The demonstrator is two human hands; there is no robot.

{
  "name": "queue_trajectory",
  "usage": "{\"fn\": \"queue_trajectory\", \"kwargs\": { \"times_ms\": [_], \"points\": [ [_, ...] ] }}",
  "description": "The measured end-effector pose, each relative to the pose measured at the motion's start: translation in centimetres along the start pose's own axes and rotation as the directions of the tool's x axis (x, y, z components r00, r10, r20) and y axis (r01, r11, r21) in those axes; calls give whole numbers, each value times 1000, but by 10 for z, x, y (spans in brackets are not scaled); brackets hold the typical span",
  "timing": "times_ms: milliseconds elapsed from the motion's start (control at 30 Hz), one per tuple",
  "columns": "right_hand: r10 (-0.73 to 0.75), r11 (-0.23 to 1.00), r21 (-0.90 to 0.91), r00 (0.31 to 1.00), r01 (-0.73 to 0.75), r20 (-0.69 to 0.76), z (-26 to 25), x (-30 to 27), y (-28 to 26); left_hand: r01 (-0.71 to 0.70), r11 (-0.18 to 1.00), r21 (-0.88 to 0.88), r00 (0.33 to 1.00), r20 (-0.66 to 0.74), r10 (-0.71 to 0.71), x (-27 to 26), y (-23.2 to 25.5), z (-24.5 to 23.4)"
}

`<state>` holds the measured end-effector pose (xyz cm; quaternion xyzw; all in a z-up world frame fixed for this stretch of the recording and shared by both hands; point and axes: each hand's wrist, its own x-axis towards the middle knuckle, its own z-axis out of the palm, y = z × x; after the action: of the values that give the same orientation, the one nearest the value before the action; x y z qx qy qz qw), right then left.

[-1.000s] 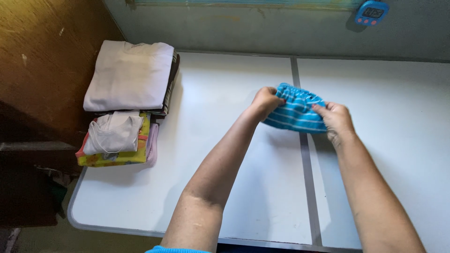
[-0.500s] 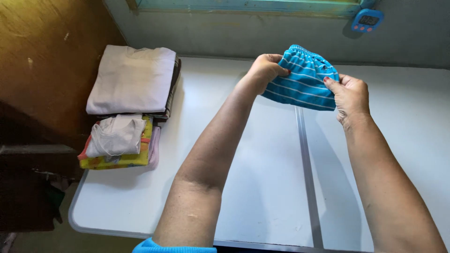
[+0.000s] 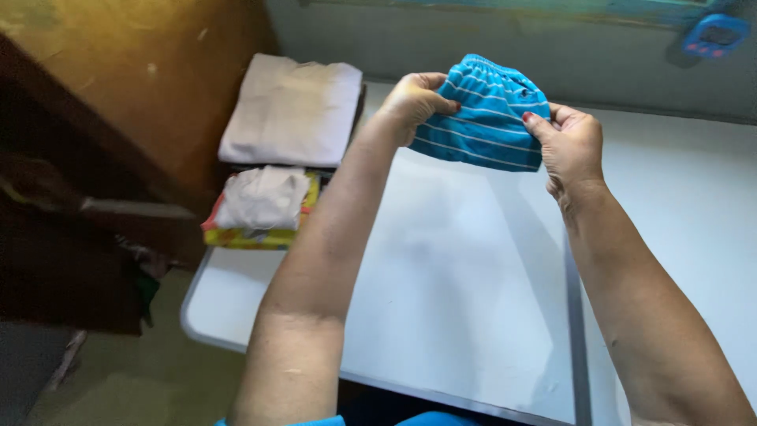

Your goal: The person folds several pieces of clothing on a white table. They retrieve items from a red basket, unfold them, and fold them neatly before stacking them on the table. The items include blue striped shorts, grey shorts, and a grey tank top.

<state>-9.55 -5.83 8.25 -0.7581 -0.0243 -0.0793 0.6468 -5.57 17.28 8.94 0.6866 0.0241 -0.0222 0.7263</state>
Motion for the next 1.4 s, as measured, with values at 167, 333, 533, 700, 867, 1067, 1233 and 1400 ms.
{"fn": "queue_trajectory", "kwargs": {
  "times_ms": [167, 333, 533, 700, 867, 1067, 1233, 1400],
  "points": [
    [-88, 996, 21, 990, 86, 106, 51, -18, -12, -9, 992, 122, 992, -122, 24, -34, 16, -60],
    [-154, 981, 153, 962, 121, 225, 113, -37, -21, -21, 988, 152, 985, -163, 46, -73, 21, -132],
    [-285, 930, 333, 879, 156, 383, 182, -69, -24, -32, 999, 36, 979, -200, 39, -131, 18, -207],
    [-229, 931, 362, 863, 58, 450, 232, -104, -28, -31, 1000, -5, 970, -241, 29, -170, 3, -260],
    [-211, 955, 284, 861, 82, 463, 262, -140, -20, -16, 1000, -22, 955, -295, 9, -189, -42, -304],
    [-184, 977, -14, 879, 212, 440, 277, -148, 14, 20, 967, 256, 921, -381, 82, -193, -94, -330],
    [-602, 712, -204, 733, 672, 316, 279, -140, 0, -11, 455, 891, 709, -314, 632, -179, -90, -301],
    [-506, 501, -279, 539, 819, 674, 293, -130, -1, -21, 336, 941, 831, -170, 529, -158, -113, -261]
  ]
}}
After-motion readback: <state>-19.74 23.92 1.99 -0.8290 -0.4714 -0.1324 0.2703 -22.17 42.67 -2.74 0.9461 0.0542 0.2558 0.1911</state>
